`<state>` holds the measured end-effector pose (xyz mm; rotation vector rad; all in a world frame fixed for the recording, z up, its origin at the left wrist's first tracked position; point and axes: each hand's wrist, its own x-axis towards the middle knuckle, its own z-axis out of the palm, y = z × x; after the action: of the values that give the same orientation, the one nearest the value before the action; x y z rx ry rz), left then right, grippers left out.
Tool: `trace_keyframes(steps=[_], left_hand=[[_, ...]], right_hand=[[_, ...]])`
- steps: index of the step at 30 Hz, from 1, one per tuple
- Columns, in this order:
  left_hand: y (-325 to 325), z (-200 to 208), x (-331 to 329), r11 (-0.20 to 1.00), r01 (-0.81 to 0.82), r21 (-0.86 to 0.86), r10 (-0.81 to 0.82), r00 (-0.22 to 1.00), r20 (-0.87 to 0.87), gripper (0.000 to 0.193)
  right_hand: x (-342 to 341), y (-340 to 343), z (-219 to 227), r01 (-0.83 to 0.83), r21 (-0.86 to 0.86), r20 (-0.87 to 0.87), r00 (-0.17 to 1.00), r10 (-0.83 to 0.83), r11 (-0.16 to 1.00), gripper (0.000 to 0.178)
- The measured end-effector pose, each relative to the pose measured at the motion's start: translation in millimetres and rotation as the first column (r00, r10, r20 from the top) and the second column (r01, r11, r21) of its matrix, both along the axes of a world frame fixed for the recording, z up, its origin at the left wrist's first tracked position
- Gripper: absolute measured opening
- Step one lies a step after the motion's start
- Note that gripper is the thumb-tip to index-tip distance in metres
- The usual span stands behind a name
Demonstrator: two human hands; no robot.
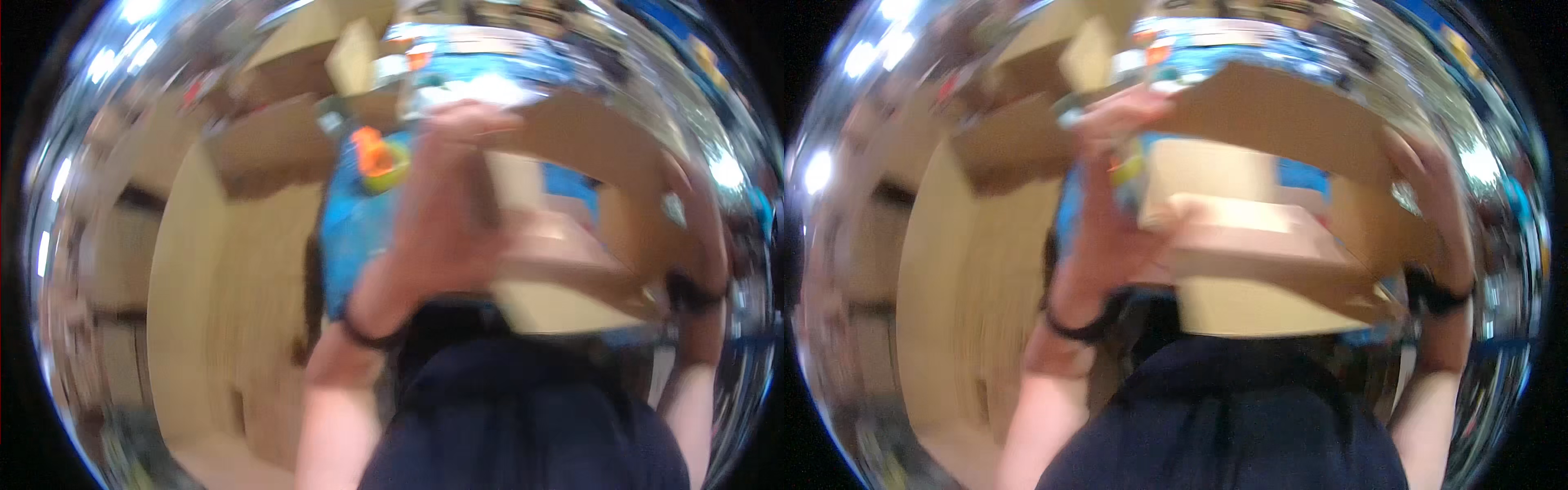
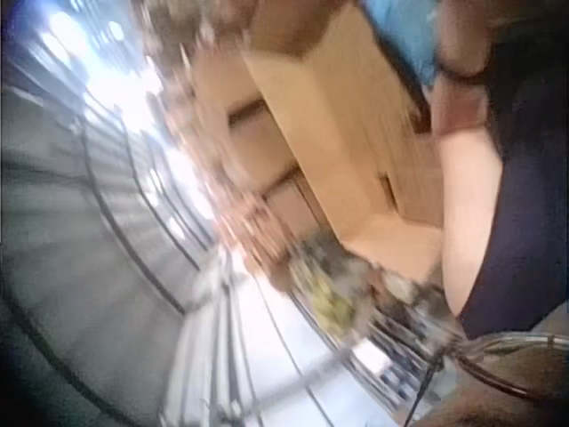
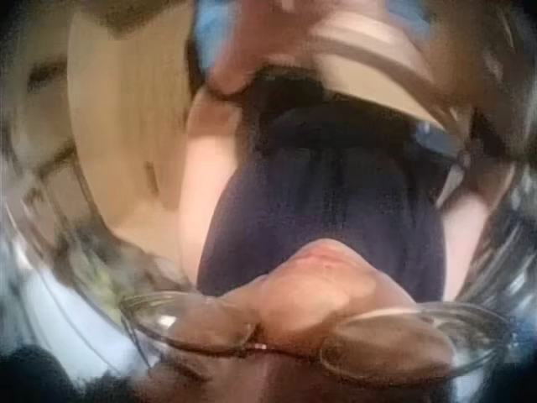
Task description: The person is packing finished shoes into individual boxes and then stacking them in a larger shipping crate.
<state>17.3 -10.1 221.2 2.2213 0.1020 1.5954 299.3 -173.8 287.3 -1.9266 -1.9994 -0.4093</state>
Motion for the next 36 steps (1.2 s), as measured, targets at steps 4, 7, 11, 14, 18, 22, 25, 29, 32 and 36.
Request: trace_keyframes(steps=[4,7,11,14,18,22,25,29,32,36], left_hand=[[35.9,-67.0,-26.0,0.761,-0.297,-0.577,-0.057,0.855,-0.516,0.049],[41.7,-95.0,-26.6,0.509,-0.101,-0.855,-0.251,0.933,-0.26,0.063],[42.9,-92.6,-29.0,0.645,0.114,-0.755,-0.336,0.93,-0.146,0.068],[40.5,-95.7,-30.3,0.674,0.258,-0.693,-0.446,0.889,-0.103,0.073],[53.7,-94.3,-23.0,0.541,-0.169,-0.824,-0.248,0.904,-0.348,0.083],[45.9,-85.0,4.9,0.697,-0.487,-0.527,0.001,0.735,-0.678,0.082],[42.6,-101.7,4.2,0.72,-0.371,-0.586,0.043,0.868,-0.496,0.065],[48.9,-82.6,-32.1,0.999,-0.037,-0.022,0.018,0.814,-0.58,0.033],[37.4,-76.3,-7.3,0.992,-0.112,-0.056,0.04,0.708,-0.705,0.061],[36.5,-23.8,18.3,0.934,-0.338,-0.116,-0.028,0.255,-0.967,0.08]], right_hand=[[20.6,20.2,-13.8,-0.028,0.316,-0.41,0.897,0.163,0.948,0.029],[-36.9,25.9,-67.2,-0.291,0.178,-0.127,0.94,0.316,0.94,0.028],[-11.8,56.5,-112.4,-0.111,-0.237,-0.139,0.987,0.079,0.965,0.027],[-16.5,68.1,-133.8,-0.14,-0.35,-0.243,0.968,0.054,0.926,0.027],[-19.3,82.8,-137.6,-0.233,0.121,-0.211,0.944,0.254,0.965,0.016],[39.4,73.2,-120.4,0.111,0.517,-0.527,0.823,0.213,0.849,0.036],[44.6,83.2,-171.1,-0.125,0.151,-0.952,0.247,0.178,0.981,0.05],[25.0,81.5,-142.5,-0.274,-0.187,-0.958,0.264,-0.113,0.943,0.056],[40.6,79.5,-149.2,-0.267,-0.22,-0.908,0.407,-0.098,0.938,0.047],[14.3,62.1,-133.6,-0.132,-0.09,-0.578,0.814,0.056,0.987,0.046]])
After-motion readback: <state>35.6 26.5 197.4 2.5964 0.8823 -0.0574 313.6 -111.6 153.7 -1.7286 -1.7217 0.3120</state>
